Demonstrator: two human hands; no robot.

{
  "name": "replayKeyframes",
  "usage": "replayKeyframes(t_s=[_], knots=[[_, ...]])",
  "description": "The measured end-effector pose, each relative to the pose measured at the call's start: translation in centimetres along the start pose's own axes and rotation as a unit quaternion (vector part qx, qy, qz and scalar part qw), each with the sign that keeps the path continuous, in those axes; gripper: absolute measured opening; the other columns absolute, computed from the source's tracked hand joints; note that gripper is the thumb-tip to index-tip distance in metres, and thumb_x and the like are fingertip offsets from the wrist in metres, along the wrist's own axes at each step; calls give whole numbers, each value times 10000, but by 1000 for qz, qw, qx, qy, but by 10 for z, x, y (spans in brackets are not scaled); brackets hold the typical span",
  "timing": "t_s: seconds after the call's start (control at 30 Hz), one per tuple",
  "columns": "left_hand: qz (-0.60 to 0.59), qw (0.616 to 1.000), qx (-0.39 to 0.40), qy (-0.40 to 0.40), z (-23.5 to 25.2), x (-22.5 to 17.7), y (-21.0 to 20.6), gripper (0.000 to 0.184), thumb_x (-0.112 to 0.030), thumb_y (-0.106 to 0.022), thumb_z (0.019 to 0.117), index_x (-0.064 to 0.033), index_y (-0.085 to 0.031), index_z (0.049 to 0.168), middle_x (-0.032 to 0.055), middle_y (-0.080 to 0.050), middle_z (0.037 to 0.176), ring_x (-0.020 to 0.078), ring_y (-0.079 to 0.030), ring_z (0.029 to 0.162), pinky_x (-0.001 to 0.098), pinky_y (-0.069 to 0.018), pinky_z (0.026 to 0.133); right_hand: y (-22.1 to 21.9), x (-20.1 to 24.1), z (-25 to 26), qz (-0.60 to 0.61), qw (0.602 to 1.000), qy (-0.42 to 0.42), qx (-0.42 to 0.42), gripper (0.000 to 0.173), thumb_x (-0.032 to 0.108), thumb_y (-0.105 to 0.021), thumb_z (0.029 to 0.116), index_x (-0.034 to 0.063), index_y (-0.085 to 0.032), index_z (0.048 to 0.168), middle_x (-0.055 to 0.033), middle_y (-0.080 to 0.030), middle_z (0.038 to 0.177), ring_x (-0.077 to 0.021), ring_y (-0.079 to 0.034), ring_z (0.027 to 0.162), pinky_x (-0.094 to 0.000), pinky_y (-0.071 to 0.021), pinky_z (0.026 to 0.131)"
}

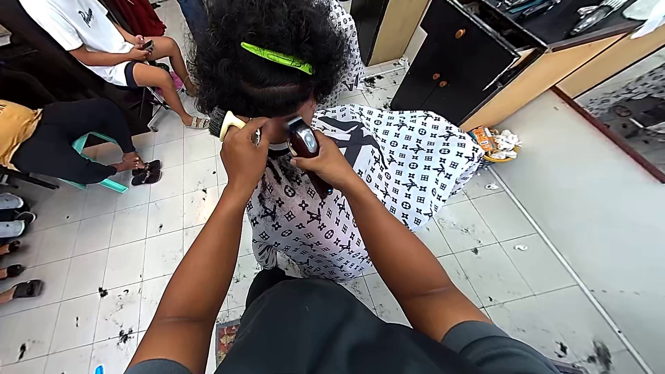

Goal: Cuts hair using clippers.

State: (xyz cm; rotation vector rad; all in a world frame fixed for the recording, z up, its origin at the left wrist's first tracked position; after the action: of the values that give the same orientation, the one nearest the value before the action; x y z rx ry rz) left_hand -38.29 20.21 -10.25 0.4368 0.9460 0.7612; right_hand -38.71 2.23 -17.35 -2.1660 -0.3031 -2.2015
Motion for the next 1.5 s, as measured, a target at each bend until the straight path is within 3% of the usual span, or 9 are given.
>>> replayKeyframes(t_s=[0.13, 0.27, 0.63, 0.77, 0.93, 1.03, 1.27, 1.4, 1.5], knots=[[-4, 1000, 4, 0, 0, 0, 0, 230, -317, -642, 1008, -173, -783, 1120, 118, -736, 1057, 280, -675, 974, 512, -500, 853, -2, -6, -2, 6, 1000, -16, -15, 499, 283, -823, 872, 2, -610, 1227, -124, -688, 934, -173, -679, 713, -357, -603, 676], [-1, 1000, -5, -6, 0, 1, 0, 226, -314, -645, 1005, -170, -785, 1109, 117, -731, 1021, 273, -666, 934, 500, -497, 826, 2, -1, 4, -1, 998, -12, -59, 480, 460, -560, 1032, 29, -608, 1239, -111, -678, 976, -180, -672, 858, -402, -565, 795], [-5, 1000, -10, -3, 1, 3, -1, 214, -316, -658, 1000, -181, -788, 1103, 106, -736, 1014, 260, -672, 935, 488, -500, 825, 7, 2, 7, -22, 997, 17, -66, 423, 417, -448, 1090, 44, -596, 1220, -91, -658, 966, -153, -656, 856, -373, -548, 798], [-54, 980, -85, -172, -17, -19, 8, 204, -203, -660, 997, -44, -775, 1055, 185, -721, 992, 260, -688, 898, 404, -554, 804, 21, -8, -24, 10, 999, 16, -29, 377, 380, -481, 1070, 59, -654, 1168, -63, -670, 862, -136, -645, 687, -341, -573, 640], [-205, 904, 315, -202, -23, -75, -43, 202, -214, -668, 989, -63, -763, 1084, 58, -748, 920, 89, -682, 799, 300, -561, 784, 41, -56, -69, 276, 956, -5, -103, 550, 540, -248, 1092, 122, -562, 1265, -39, -690, 936, -140, -682, 761, -312, -600, 680], [-287, 903, 300, -114, -6, -76, -62, 229, -196, -628, 1012, -17, -734, 1109, 59, -731, 904, 63, -665, 752, 246, -556, 711, 46, -65, -81, 266, 954, -64, -122, 645, 538, -139, 1090, 77, -578, 1186, -58, -669, 781, -154, -659, 622, -296, -587, 566], [-419, 836, 350, 51, -13, -63, -71, 373, -206, -381, 1092, -53, -713, 1020, -38, -696, 803, -19, -547, 541, 140, -417, 446, 50, -66, -93, 279, 955, -42, -88, 380, 357, -583, 944, 65, -552, 1186, -43, -662, 757, -135, -657, 607, -284, -590, 592], [-629, 663, 364, 180, -35, -62, -30, 553, -293, -184, 1071, -93, -630, 1329, 52, -722, 1086, 126, -694, 866, 253, -573, 688, 47, -42, -94, 235, 968, -35, -78, 357, 63, -713, 818, 48, -564, 1143, -47, -653, 696, -129, -650, 574, -272, -590, 592], [-476, 824, 277, 130, -37, -45, 0, 345, -71, -473, 1053, -62, -608, 1370, 17, -715, 1111, 99, -710, 881, 251, -613, 723, 34, -12, -96, 168, 985, -23, -17, 513, 104, -749, 798, 70, -512, 1252, -37, -678, 773, -127, -675, 620, -273, -608, 620]])
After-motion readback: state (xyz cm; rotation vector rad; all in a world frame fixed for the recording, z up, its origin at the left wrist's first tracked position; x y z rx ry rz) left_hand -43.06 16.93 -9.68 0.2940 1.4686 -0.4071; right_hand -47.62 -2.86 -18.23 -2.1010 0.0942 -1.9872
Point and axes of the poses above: each hand's wrist, its own z-axis towards the middle knuckle, its own y-axis out of the back of the hand, x = y × z, the point moved 7 cm from there along z, towards the middle knuckle
